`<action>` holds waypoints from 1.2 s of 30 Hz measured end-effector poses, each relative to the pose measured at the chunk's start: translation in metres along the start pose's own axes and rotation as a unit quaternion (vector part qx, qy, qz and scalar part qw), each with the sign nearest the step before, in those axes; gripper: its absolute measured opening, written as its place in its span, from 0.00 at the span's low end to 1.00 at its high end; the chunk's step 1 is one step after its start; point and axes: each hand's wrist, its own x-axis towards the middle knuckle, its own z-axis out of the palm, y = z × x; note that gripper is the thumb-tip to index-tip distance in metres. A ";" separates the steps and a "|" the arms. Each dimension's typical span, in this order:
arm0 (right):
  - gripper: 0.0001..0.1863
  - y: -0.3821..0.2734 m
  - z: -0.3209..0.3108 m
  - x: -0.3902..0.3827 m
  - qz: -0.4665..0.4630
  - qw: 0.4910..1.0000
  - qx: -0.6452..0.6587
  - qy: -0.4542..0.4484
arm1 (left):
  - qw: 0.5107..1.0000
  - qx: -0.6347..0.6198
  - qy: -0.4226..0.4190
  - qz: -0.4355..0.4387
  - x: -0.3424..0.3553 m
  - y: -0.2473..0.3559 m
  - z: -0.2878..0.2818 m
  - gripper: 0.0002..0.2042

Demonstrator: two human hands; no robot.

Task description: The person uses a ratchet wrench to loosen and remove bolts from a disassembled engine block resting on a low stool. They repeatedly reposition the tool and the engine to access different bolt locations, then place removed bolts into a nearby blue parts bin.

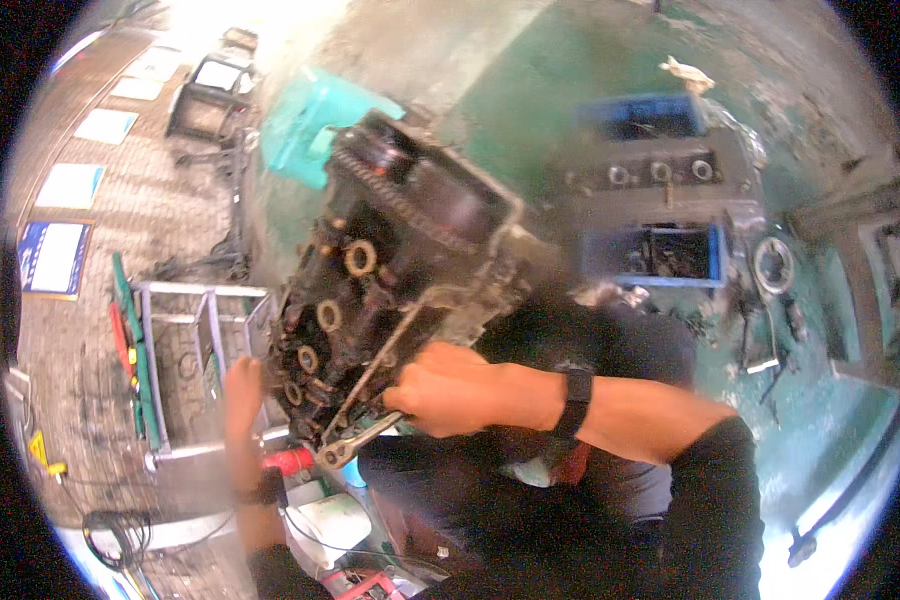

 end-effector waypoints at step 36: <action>0.10 0.004 0.014 0.003 -0.014 0.999 -0.022 0.035 | 0.996 -0.090 -0.013 0.005 0.025 -0.078 0.024 0.17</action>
